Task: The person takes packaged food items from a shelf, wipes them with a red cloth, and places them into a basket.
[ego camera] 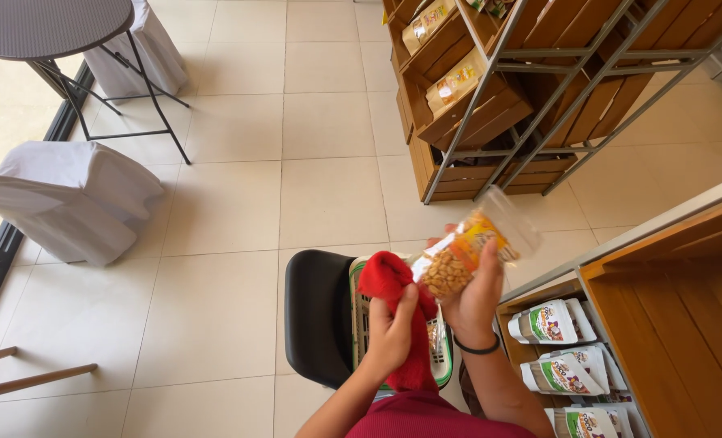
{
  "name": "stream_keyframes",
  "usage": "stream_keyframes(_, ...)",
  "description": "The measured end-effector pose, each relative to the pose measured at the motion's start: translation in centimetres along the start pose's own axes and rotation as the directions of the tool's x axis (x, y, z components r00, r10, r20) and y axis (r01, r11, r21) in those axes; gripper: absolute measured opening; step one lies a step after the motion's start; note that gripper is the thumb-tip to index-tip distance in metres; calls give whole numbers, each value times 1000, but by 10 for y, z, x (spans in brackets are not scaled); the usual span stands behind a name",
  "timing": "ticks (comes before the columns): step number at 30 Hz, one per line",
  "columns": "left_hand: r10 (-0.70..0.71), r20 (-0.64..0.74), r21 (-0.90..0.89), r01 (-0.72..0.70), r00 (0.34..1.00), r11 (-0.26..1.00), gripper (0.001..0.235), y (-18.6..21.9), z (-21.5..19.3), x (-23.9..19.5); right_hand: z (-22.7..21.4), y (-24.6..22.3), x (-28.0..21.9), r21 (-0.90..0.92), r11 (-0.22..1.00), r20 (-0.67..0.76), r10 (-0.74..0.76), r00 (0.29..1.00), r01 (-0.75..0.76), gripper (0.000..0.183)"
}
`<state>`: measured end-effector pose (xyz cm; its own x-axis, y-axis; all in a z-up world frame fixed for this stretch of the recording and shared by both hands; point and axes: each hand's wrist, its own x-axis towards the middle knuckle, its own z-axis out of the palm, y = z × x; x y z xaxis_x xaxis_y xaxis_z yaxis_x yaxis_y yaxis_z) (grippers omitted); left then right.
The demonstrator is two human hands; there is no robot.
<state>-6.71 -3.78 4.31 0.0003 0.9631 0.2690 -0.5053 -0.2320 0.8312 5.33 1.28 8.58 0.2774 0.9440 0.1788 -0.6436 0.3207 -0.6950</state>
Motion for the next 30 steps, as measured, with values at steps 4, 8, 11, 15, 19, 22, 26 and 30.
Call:
stream_keyframes(4,84,-58,239,-68,995,969,26,0,11,3,5,13,7,-48,999,-103,-19,994,14,56)
stream_keyframes(8,92,-148,326,-39,985,945,20,-6,0,1,6,7,15,-7,998,-133,57,990,-58,58)
stream_keyframes(11,46,-332,233,35,942,972,22,-13,-14,4,0,8,6,-10,995,-136,94,986,-96,61)
stream_keyframes(15,239,-289,394,-112,927,912,14,5,14,5,-7,10,-4,58,991,-154,129,980,-121,62)
stream_keyframes(19,169,-182,349,-97,969,932,23,4,42,-10,-31,2,-4,31,999,-136,0,991,4,60)
stream_keyframes(22,63,-53,347,-40,997,937,30,-7,52,-24,-41,-19,-2,-67,997,-175,-40,984,29,59)
stream_keyframes(26,-132,14,321,121,991,939,26,-34,49,-33,-63,-21,-4,-119,992,-125,-53,991,38,58)
stream_keyframes(30,-450,-74,-181,432,890,883,36,-32,60,-48,-63,-38,-27,-197,980,-47,28,999,-37,67)
